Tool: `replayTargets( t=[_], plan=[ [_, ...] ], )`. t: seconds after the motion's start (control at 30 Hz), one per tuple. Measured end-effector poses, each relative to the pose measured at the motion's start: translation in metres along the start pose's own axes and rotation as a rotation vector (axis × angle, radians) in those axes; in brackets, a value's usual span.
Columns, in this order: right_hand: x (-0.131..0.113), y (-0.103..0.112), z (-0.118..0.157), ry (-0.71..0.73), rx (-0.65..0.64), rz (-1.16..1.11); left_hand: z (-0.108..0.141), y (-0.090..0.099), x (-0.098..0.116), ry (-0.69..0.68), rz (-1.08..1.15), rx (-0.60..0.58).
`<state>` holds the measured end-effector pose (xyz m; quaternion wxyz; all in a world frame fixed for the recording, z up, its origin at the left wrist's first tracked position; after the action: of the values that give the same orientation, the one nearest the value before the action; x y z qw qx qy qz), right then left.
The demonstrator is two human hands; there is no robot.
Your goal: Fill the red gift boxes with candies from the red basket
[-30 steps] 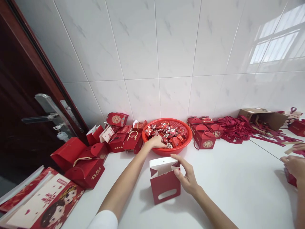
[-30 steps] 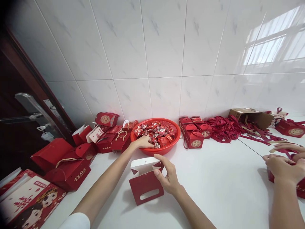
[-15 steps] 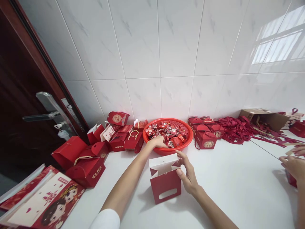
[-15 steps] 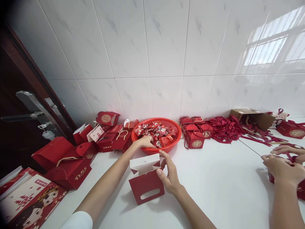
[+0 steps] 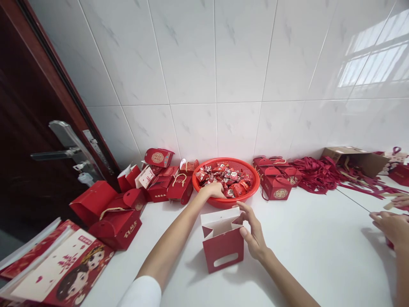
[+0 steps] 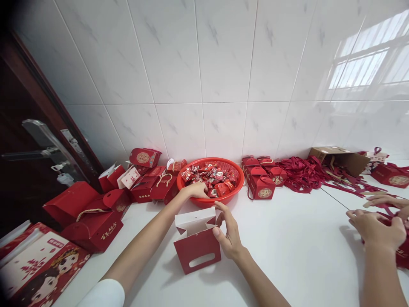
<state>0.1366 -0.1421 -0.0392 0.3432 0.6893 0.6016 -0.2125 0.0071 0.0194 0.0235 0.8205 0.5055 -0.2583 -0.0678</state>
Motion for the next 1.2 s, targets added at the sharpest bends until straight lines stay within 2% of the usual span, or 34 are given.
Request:
replayTargets(
  t=[0.17,0.4,0.6,0.7,0.9,1.1,1.2],
  plan=[
    [-0.001,0.000,0.000,0.004,0.000,0.003,-0.002,-0.001,0.003,-0.077,0.015,0.052],
    [0.000,0.000,0.000,-0.011,-0.010,0.005,-0.007,-0.004,-0.002,-0.093,0.135,0.042],
    [-0.001,0.001,0.000,-0.010,-0.008,0.017,-0.008,-0.005,-0.006,-0.117,0.224,0.116],
    [0.001,0.003,-0.001,-0.028,0.016,0.050,-0.004,-0.004,-0.009,-0.114,0.320,0.226],
    [0.008,0.008,-0.001,-0.089,0.067,0.103,0.004,0.001,-0.018,-0.118,0.584,0.528],
    [0.012,0.014,-0.004,-0.094,0.142,0.128,0.004,0.005,-0.025,-0.253,0.791,0.687],
    [0.012,0.014,-0.006,-0.095,0.180,0.133,0.003,0.006,-0.028,-0.353,0.869,0.721]
  ],
)
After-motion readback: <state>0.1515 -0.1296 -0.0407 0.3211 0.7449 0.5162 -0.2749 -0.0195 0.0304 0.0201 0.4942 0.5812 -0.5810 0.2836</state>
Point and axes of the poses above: each hand's wrist, its own z-axis away from the middle knuckle, its own y-axis out of the back of the hand, x = y × z, the point moved 3 cm from there along -z, towards the middle knuckle, and after that the axes turned 4 degrees about -x, right-handed, at the moved point
